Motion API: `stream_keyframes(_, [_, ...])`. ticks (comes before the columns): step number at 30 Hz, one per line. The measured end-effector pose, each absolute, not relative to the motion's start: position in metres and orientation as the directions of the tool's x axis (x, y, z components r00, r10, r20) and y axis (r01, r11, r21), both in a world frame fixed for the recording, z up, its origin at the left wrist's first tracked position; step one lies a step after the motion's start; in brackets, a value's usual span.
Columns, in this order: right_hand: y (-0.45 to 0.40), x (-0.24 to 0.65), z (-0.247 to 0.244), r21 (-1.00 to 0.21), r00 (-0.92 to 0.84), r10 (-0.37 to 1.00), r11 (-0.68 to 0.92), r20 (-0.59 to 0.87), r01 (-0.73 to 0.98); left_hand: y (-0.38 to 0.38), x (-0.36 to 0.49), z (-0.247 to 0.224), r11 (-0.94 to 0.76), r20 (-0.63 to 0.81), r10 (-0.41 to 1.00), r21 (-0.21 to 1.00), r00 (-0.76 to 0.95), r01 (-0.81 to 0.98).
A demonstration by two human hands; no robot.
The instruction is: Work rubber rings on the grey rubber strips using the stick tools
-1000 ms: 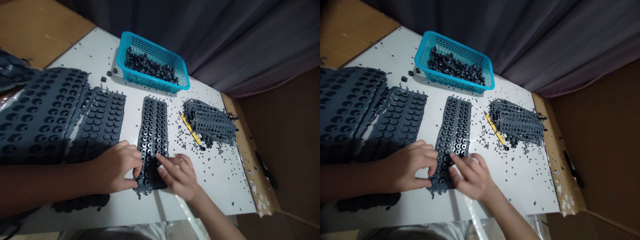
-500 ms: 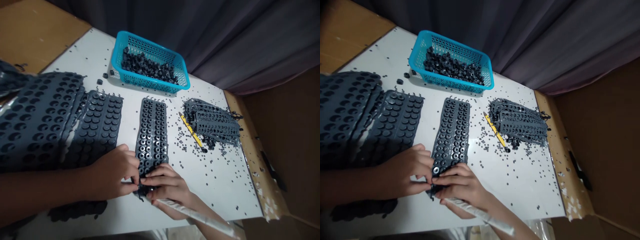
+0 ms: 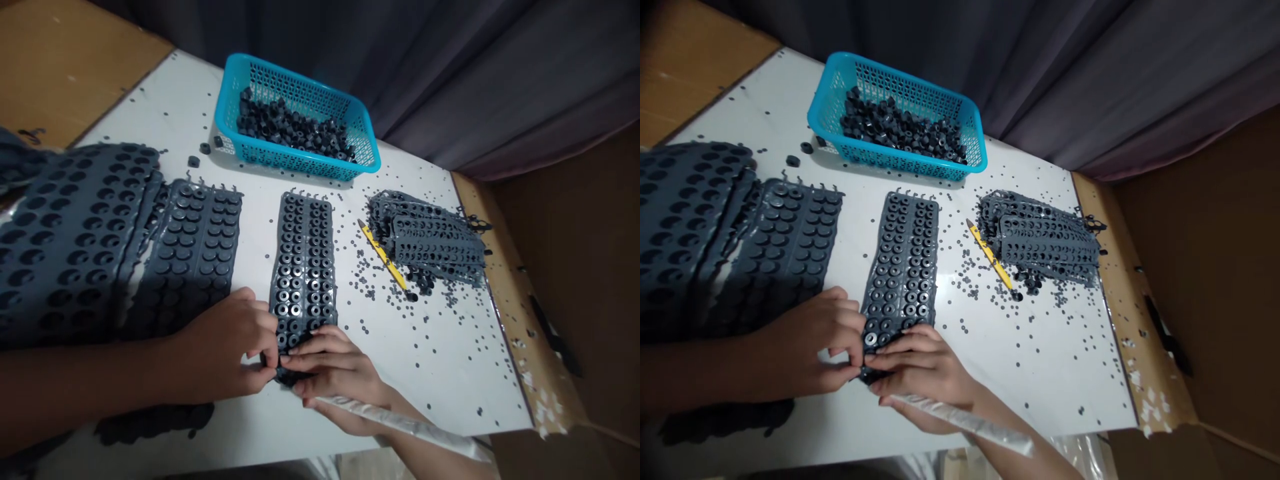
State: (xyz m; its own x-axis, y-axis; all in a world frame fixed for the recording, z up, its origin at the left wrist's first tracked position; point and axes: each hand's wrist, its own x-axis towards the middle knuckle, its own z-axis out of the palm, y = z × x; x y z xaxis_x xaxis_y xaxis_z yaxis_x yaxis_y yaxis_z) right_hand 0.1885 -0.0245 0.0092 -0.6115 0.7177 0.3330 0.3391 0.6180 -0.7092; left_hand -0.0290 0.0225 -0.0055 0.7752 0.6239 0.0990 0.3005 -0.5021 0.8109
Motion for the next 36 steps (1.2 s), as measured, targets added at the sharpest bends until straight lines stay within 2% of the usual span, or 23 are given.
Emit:
stream_keyframes(5, [-0.029, 0.192, -0.001, -0.636, -0.648, 0.684, 0.672, 0.336, 0.379, 0.022, -0.029, -0.004, -0.507, 0.104, 0.625, 0.807, 0.773, 0.301])
stream_keyframes(10, [-0.033, 0.193, -0.010, -0.504, -0.676, 0.621, 0.763, 0.397, 0.405, 0.021, -0.028, -0.004, -0.501, 0.080, 0.625, 0.804, 0.776, 0.321])
stream_keyframes(14, [-0.033, 0.186, -0.006, -0.426, -0.654, 0.598, 0.797, 0.463, 0.427, 0.022, -0.028, -0.005, -0.525, 0.127, 0.613, 0.803, 0.780, 0.282])
stream_keyframes(27, [-0.036, 0.177, -0.008, -0.387, -0.596, 0.638, 0.770, 0.487, 0.508, 0.022, -0.030, -0.011, -0.646, 0.170, 0.497, 0.727, 0.851, 0.232])
stream_keyframes(30, [-0.031, 0.181, -0.009, -0.470, -0.587, 0.652, 0.756, 0.479, 0.456, 0.023, -0.030, -0.010, -0.632, 0.157, 0.498, 0.739, 0.853, 0.234])
stream_keyframes(34, [-0.025, 0.189, -0.003, -0.762, -0.498, 0.765, 0.586, 0.409, 0.274, 0.023, -0.032, -0.008, -0.587, 0.107, 0.516, 0.767, 0.850, 0.260])
stream_keyframes(36, [-0.023, 0.194, 0.001, -0.860, -0.454, 0.817, 0.477, 0.356, 0.182, 0.022, -0.032, -0.007, -0.583, 0.104, 0.518, 0.769, 0.849, 0.261])
